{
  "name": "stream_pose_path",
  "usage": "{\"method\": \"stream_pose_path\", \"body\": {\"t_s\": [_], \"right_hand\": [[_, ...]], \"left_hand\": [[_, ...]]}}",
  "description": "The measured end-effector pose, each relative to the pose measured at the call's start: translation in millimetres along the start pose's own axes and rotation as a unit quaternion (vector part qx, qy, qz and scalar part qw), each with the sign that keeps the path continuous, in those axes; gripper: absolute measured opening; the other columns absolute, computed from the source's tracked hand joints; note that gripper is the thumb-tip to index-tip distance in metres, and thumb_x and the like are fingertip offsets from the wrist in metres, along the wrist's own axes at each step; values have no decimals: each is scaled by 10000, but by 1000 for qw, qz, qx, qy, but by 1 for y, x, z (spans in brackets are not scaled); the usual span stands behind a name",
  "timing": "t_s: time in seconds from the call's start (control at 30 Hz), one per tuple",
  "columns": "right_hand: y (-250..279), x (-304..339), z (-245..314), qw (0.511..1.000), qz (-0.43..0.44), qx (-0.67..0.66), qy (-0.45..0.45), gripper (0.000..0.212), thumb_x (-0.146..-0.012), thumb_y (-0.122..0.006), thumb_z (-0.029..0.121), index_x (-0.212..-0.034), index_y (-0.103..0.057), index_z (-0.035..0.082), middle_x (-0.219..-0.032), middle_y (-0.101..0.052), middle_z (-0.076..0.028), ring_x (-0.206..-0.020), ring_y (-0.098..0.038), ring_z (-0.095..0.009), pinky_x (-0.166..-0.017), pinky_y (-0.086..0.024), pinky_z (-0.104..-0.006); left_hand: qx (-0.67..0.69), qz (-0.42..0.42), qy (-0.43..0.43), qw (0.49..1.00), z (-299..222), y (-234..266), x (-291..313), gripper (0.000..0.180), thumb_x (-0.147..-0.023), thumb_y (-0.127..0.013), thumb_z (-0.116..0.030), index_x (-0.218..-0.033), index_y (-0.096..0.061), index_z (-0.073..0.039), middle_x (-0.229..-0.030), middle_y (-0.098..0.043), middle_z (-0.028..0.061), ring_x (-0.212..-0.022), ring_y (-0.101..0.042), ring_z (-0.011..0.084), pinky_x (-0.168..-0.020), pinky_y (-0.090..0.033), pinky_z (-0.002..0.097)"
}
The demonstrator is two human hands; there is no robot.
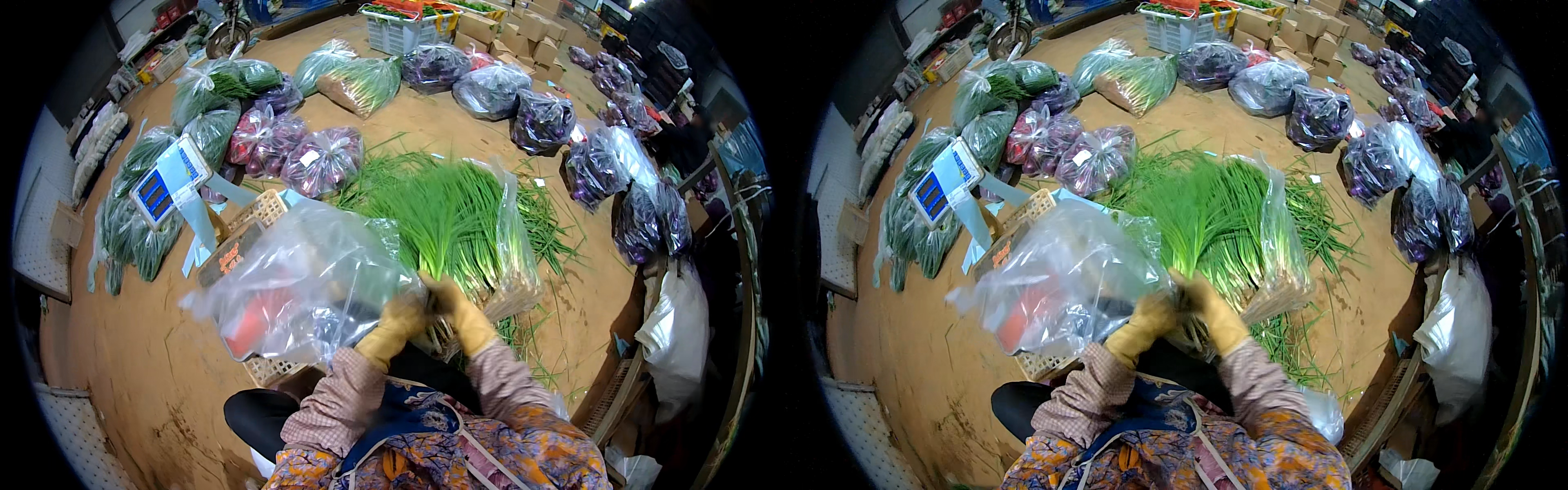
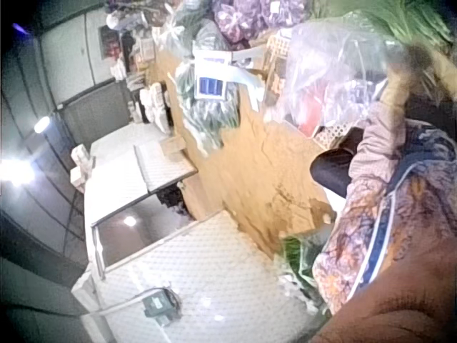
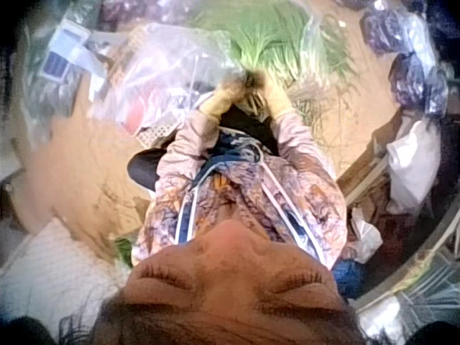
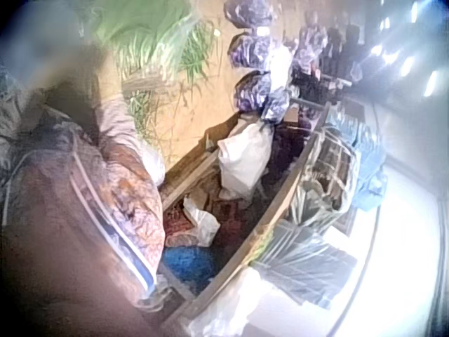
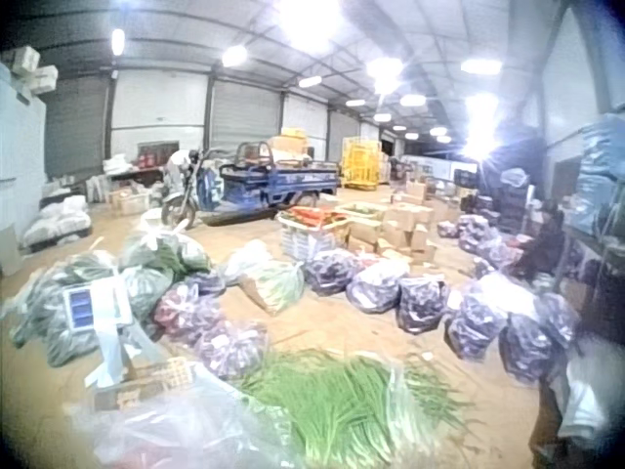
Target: The person gathers bunches of green onions, places them into plastic bags, and sets the bags on a digital scale to verify the weight.
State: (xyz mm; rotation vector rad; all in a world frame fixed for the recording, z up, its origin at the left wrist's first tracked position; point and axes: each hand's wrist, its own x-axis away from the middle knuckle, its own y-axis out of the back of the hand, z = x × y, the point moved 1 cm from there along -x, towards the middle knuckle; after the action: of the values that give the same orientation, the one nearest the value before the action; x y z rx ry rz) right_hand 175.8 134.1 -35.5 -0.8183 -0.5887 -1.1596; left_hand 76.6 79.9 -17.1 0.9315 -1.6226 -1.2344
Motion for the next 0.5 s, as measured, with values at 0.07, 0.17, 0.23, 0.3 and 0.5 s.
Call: {"method": "stream_pose_path", "body": {"t_s": [0.07, 0.17, 0.23, 0.3, 0.5], "right_hand": [[-15, 18, -5, 975, 142, -106, 132, 486, -850, -526, 308, -1208, -417, -3, -1070, -547, -84, -907, -567, -231, -833, -449, -340], [3, 5, -4, 950, 209, -160, 167, 508, -848, -524, 274, -1251, -363, 10, -926, -555, -38, -861, -570, -193, -714, -502, -344], [8, 5, -1, 952, 187, -193, 144, 517, -848, -522, 253, -1273, -337, 25, -731, -510, 29, -693, -575, -136, -498, -508, -295], [7, 4, -2, 944, 211, -214, 139, 498, -852, -519, 247, -1266, -347, 30, -724, -513, 24, -679, -571, -134, -494, -511, -305], [-44, 0, 21, 870, 247, -390, 175, 372, -807, -589, 178, -1142, -471, 67, -717, -543, 15, -690, -576, -121, -785, -499, -320]], "left_hand": [[156, -146, 24, 977, 6, -18, 18, 360, -861, -456, -323, -1029, -545, -17, -960, -573, 185, -831, -561, 307, -720, -464, 345], [176, -167, 26, 970, 30, -8, 47, 319, -864, -447, -292, -1054, -531, -49, -881, -563, 157, -777, -546, 273, -727, -441, 376], [373, -143, 120, 909, 46, 38, 77, 320, -875, -443, -300, -1067, -523, -57, -855, -560, 123, -699, -543, 206, -639, -454, 352], [589, -158, 219, 761, 80, 87, 112, 338, -886, -447, -317, -1094, -503, -56, -844, -555, 89, -684, -528, 138, -562, -451, 285], [631, -399, 138, 651, 106, 219, 170, 453, -860, -491, -266, -1236, -357, -50, -930, -577, 90, -596, -524, 88, -481, -402, 194]]}}
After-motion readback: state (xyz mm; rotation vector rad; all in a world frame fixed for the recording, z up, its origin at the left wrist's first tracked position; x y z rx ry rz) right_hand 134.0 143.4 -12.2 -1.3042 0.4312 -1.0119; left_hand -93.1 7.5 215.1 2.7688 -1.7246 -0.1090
